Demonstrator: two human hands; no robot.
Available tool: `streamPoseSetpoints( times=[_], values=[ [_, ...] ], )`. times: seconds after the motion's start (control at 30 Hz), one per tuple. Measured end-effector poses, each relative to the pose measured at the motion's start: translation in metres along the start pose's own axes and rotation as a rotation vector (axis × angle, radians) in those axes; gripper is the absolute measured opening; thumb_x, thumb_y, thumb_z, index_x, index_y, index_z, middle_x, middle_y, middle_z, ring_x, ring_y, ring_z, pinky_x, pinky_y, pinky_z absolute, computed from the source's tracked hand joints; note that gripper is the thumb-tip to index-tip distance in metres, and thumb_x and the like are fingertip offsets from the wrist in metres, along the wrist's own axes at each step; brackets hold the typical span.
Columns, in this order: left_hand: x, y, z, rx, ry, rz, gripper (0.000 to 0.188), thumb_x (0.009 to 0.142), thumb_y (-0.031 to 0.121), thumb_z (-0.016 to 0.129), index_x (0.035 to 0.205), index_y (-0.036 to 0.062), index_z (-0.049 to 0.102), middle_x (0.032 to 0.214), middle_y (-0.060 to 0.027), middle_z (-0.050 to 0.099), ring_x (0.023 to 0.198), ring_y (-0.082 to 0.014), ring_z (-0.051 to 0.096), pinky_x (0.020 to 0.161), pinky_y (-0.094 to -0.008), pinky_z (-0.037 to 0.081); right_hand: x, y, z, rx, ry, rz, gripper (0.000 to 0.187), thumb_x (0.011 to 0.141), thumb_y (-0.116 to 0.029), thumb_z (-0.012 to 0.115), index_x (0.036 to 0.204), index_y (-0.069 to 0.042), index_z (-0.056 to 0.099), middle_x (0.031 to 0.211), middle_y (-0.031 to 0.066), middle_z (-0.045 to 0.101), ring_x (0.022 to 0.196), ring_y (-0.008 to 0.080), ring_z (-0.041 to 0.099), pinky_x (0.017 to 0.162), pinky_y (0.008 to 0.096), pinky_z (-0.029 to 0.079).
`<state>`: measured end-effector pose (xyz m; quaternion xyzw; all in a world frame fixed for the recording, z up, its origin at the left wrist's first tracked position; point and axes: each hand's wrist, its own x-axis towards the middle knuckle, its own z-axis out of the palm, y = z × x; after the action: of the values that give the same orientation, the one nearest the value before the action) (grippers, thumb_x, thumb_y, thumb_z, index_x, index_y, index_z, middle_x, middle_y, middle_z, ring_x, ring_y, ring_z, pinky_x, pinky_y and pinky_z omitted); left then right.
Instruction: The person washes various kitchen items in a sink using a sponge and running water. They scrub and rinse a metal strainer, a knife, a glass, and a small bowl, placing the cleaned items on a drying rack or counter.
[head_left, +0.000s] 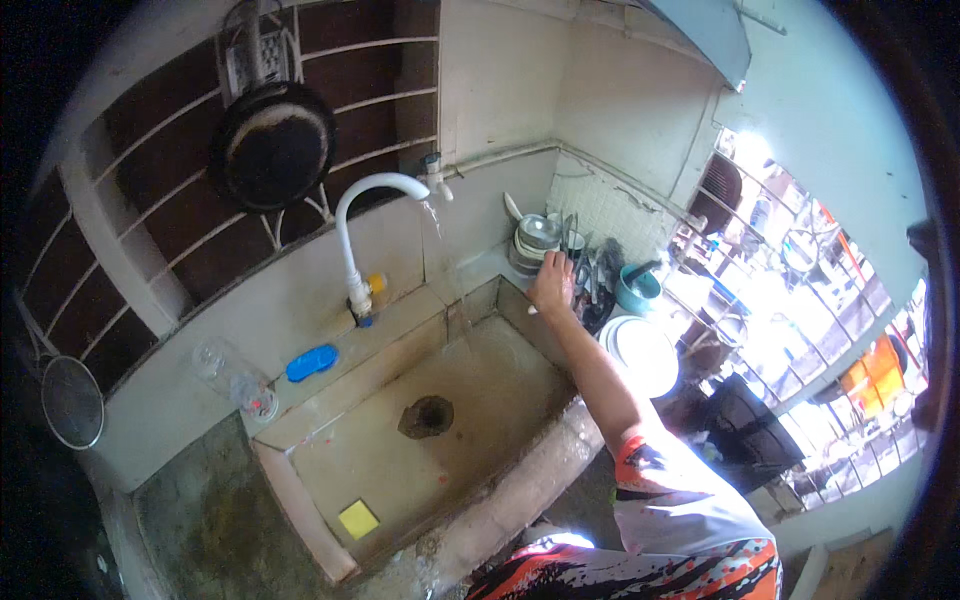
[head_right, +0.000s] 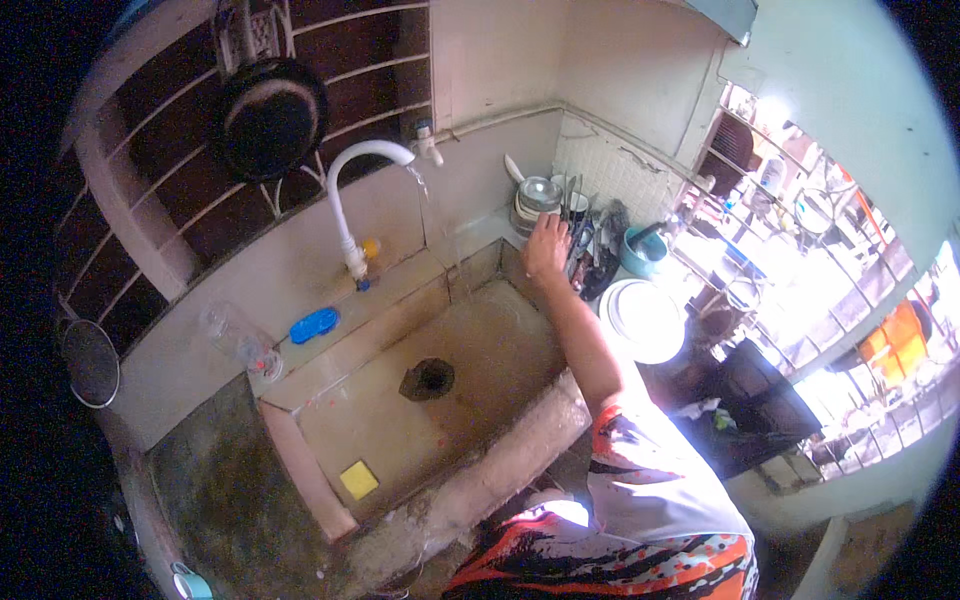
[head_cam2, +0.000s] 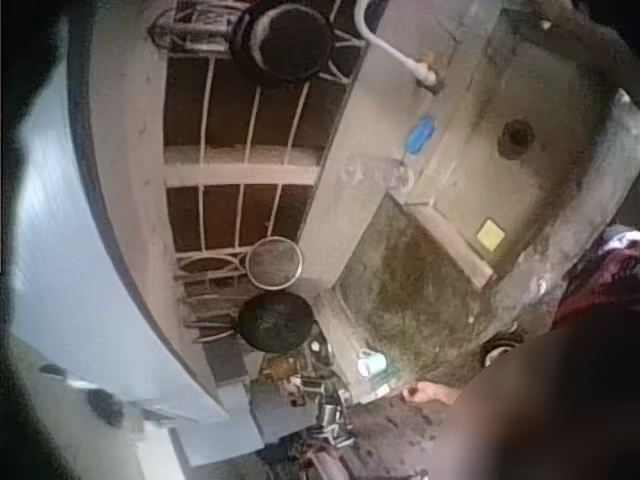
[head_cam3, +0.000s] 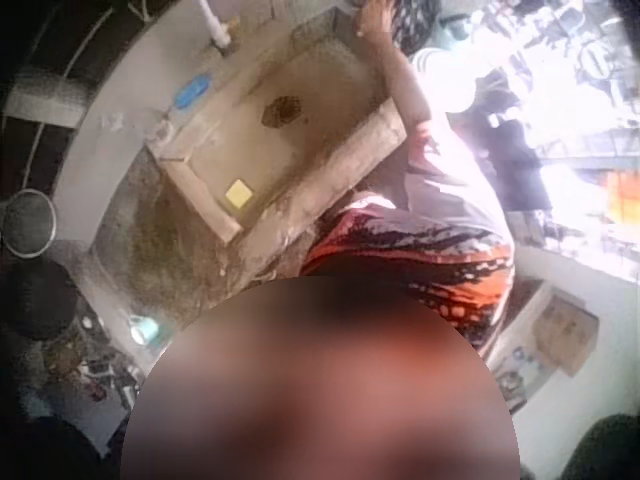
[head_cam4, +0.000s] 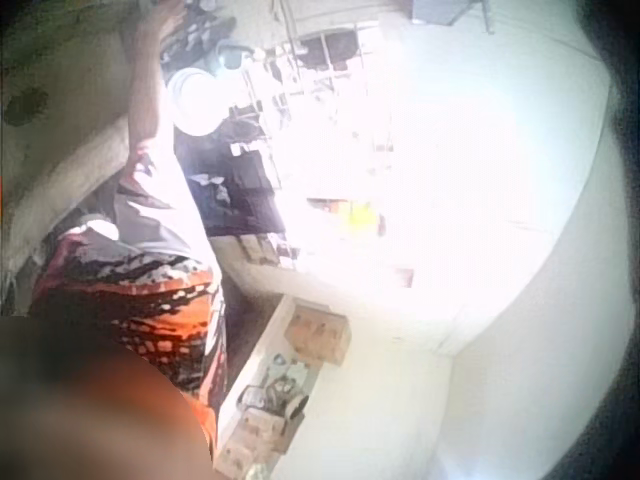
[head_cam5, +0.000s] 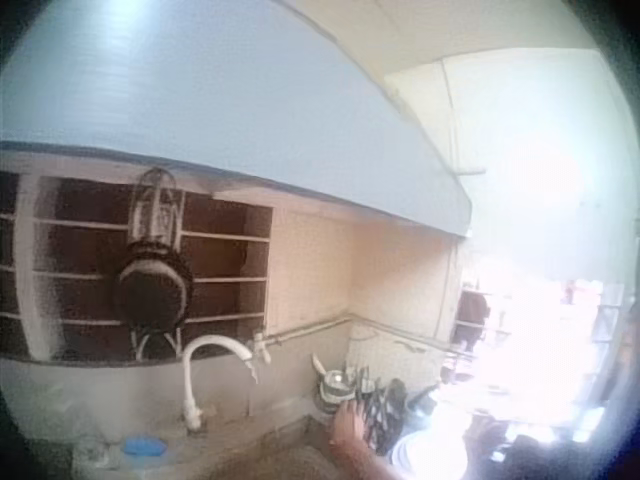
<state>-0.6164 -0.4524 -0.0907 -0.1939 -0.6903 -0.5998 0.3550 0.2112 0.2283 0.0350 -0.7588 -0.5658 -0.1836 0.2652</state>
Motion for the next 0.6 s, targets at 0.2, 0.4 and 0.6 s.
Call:
streamPoseSetpoints(
  times=[0.2, 0.4, 0.6],
  values=[
    [-0.074, 0.167, 0.053, -0.185, -0.261, -0.157, 0.023, 0.087, 0.003, 0.062, 0.109, -0.0053, 0.064, 0.091, -0.0130, 0.065, 0.079, -0.0228, 0.060, 0.068, -0.0325, 0.052, 0.099, 0.046, 0.034, -0.164, -0.070, -0.221, 0.037, 0.082, -0.022, 0.064, 0.114, -0.004, 0.061, 0.123, 0.0140, 0.052, 0.115, 0.0334, 0.048, 0.093, 0.0494, 0.042],
    [-0.227, 0.365, 0.222, -0.096, -0.734, -0.251, 0.038, 0.079, -0.006, 0.046, 0.111, 0.0060, 0.061, 0.092, -0.0022, 0.056, 0.083, -0.0146, 0.054, 0.072, -0.0276, 0.047, 0.091, 0.038, 0.051, 0.280, 0.189, -0.610, 0.026, 0.079, -0.017, 0.064, 0.102, -0.006, 0.065, 0.114, 0.0144, 0.057, 0.109, 0.0332, 0.052, 0.093, 0.0473, 0.041],
    [-0.456, 0.511, 0.435, -0.811, -1.510, -1.064, 0.056, 0.096, 0.038, 0.059, 0.141, 0.0108, 0.039, 0.143, -0.0146, 0.035, 0.118, -0.0322, 0.051, 0.088, -0.0483, 0.056, -0.032, -0.032, 0.062, 0.766, -0.439, -0.373, 0.024, 0.083, -0.014, 0.068, 0.104, -0.003, 0.063, 0.105, 0.0105, 0.061, 0.102, 0.0256, 0.058, 0.090, 0.0414, 0.045]
  ],
)
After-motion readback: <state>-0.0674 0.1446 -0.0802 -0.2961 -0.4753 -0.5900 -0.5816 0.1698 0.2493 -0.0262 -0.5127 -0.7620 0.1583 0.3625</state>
